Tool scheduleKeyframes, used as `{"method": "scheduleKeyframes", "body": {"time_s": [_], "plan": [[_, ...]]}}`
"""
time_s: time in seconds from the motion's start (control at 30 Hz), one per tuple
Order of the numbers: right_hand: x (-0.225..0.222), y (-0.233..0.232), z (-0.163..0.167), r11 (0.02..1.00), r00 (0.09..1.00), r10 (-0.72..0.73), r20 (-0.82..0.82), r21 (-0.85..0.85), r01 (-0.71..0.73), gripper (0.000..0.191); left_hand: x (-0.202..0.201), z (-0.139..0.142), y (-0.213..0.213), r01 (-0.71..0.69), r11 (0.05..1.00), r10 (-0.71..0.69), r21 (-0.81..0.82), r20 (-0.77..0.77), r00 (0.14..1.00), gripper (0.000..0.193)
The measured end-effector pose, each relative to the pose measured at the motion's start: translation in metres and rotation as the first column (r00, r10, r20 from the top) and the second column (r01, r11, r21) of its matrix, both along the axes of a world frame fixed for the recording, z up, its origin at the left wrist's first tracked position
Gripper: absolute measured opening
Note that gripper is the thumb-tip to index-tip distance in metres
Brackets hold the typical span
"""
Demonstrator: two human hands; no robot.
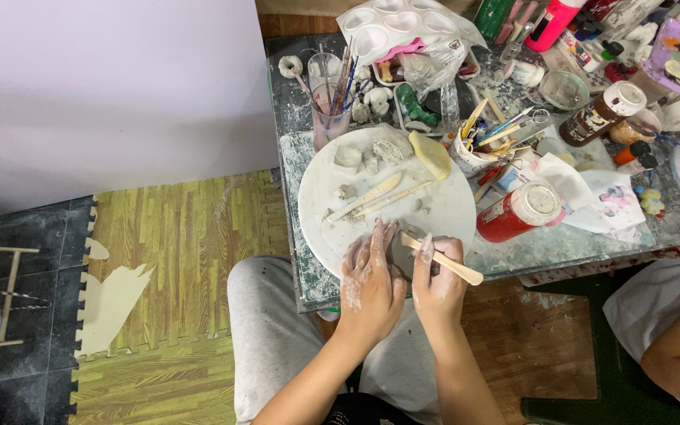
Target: The person shapes a lump of clay on a pottery wheel using a wooden modeling tool and their hands. They smooth and refine the surface of the clay piece, occasionally rotating the wheel to access different sides.
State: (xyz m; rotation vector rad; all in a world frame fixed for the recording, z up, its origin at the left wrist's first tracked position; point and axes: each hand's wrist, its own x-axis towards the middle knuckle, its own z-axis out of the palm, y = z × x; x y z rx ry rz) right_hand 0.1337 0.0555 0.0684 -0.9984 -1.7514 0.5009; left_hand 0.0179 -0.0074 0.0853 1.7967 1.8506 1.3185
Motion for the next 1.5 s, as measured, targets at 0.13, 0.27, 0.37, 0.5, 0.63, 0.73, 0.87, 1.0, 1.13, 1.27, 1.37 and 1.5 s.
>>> {"method": "scheduleKeyframes", "body": {"time_s": [0.13, 0.27, 0.37, 0.5, 0.63, 0.73, 0.87, 1.0, 1.13, 1.27, 1.37, 1.5], "plan": [[0.001, 0.002, 0.001, 0.999, 0.999, 0.03, 0.024, 0.025, -0.03, 0.008, 0.004, 0.0, 0.0, -0.014, 1.0, 0.014, 0.004, -0.023, 1.0, 0.083], [0.003, 0.001, 0.0, 0.999, 0.998, 0.049, 0.026, -0.006, -0.049, 0.009, 0.007, -0.002, 0.001, -0.032, 0.999, 0.032, -0.002, -0.029, 0.999, 0.083], [0.005, 0.0, -0.001, 0.998, 0.998, 0.063, -0.006, 0.001, -0.063, 0.008, 0.007, -0.004, 0.001, -0.032, 0.999, 0.031, -0.026, -0.023, 0.999, 0.085], [0.004, 0.002, -0.001, 1.0, 0.999, 0.029, -0.021, -0.009, -0.029, 0.007, 0.007, -0.005, 0.0, -0.035, 0.998, 0.034, -0.049, -0.014, 0.999, 0.087], [0.003, 0.003, -0.004, 0.999, 0.999, 0.044, 0.016, 0.0, -0.044, 0.007, 0.007, -0.006, 0.001, -0.035, 0.998, 0.033, -0.052, -0.031, 0.999, 0.087], [0.006, 0.004, -0.009, 0.999, 0.998, 0.052, 0.043, -0.018, -0.052, 0.008, 0.007, -0.005, 0.0, -0.034, 0.999, 0.033, -0.032, -0.039, 0.999, 0.087], [0.017, 0.01, -0.014, 0.995, 0.994, 0.099, -0.048, -0.002, -0.099, 0.007, 0.006, -0.004, 0.0, -0.034, 0.998, 0.032, -0.05, -0.032, 0.999, 0.089], [0.029, 0.012, -0.014, 0.998, 0.993, 0.046, -0.109, 0.049, -0.041, 0.007, 0.001, -0.002, -0.001, -0.021, 0.998, 0.023, -0.058, 0.019, 1.0, 0.09], [0.033, 0.011, -0.009, 0.986, 0.964, 0.146, -0.222, -0.052, -0.161, 0.006, -0.007, -0.002, -0.001, -0.032, 0.999, 0.033, -0.015, 0.068, 0.997, 0.083], [0.029, 0.012, -0.006, 0.976, 0.966, 0.169, -0.198, -0.101, -0.192, 0.007, -0.011, -0.001, -0.001, -0.055, 0.998, 0.053, 0.032, 0.057, 0.997, 0.074], [0.024, 0.013, -0.005, 0.983, 0.98, 0.16, -0.118, -0.068, -0.169, 0.009, -0.01, 0.0, -0.003, -0.021, 0.998, 0.02, 0.058, 0.03, 0.999, 0.076], [0.022, 0.012, -0.004, 0.984, 0.982, 0.147, -0.118, -0.08, -0.157, 0.01, -0.005, 0.003, -0.005, -0.025, 0.996, 0.027, 0.088, -0.022, 0.999, 0.069]]}}
